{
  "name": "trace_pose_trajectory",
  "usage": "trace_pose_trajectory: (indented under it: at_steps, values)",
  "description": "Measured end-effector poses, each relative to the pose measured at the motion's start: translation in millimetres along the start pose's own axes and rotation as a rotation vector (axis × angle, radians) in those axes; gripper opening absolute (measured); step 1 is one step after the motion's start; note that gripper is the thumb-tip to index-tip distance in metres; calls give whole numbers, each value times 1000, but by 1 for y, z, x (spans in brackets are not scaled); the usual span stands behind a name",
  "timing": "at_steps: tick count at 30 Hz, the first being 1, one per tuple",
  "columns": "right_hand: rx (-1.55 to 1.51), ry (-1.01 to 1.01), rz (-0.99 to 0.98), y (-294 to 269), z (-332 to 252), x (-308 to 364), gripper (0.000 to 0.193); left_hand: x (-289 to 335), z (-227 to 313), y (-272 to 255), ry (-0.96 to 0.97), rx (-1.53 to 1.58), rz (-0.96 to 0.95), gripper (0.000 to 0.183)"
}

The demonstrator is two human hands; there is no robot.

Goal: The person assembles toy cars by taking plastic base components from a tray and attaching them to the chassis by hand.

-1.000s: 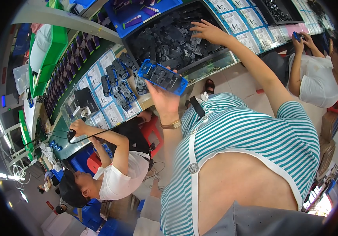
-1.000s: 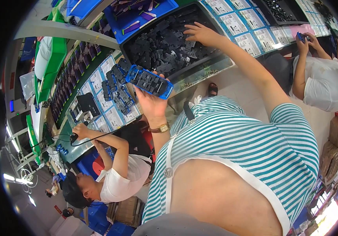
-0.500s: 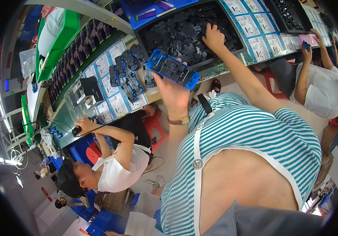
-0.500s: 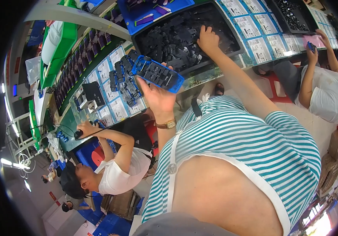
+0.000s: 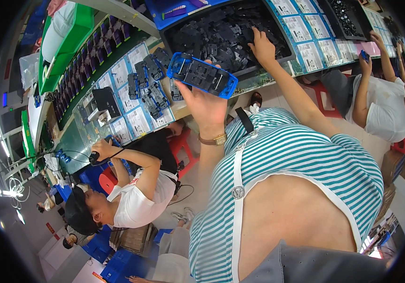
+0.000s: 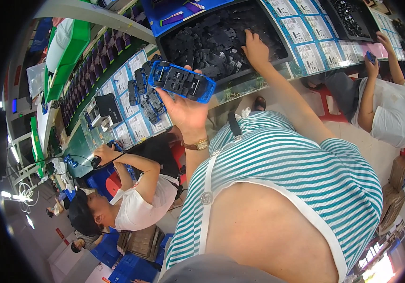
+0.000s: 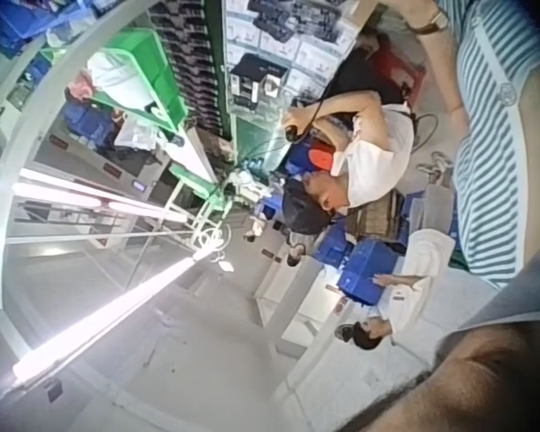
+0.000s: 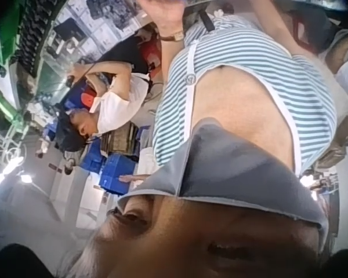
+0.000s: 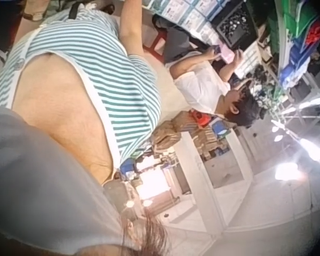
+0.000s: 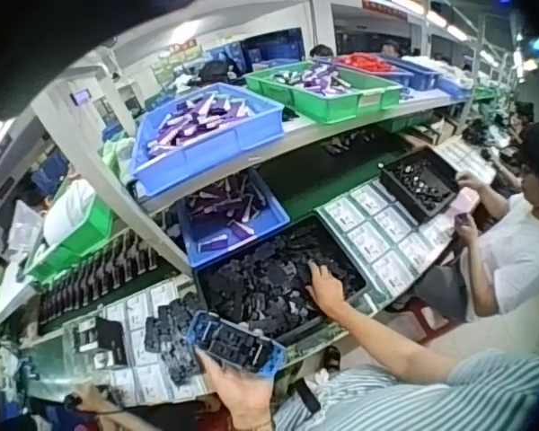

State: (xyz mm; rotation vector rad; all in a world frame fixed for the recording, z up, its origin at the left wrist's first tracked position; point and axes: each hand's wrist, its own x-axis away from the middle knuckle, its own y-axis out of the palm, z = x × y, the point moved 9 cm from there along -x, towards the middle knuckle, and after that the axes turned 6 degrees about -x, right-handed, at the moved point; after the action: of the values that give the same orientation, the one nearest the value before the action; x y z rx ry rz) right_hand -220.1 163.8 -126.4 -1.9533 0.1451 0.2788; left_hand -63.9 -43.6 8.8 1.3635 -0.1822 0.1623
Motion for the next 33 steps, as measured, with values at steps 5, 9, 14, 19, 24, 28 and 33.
trace_pose_trajectory:
  at_steps: [5,9,14,19,24,28,33]
  values:
    - [77,-54,48,-14,-1,10,63,9,5,15,37,-91,-5,60]
    - [91,-74,35,-12,7,15,65,14,8,22,26,6,-98,63]
    - [265,14,1,-11,22,22,66,17,13,28,53,-10,-130,61]
    - [23,13,82,-37,30,24,63,18,13,33,36,40,-180,62]
    - [-377,-7,137,-114,-11,17,53,11,14,24,25,70,-105,63]
    - [-726,-304,144,-229,-133,35,52,4,11,20,19,80,-137,63]
    - [-788,-555,102,-258,-214,65,57,1,4,22,153,-202,-5,60]
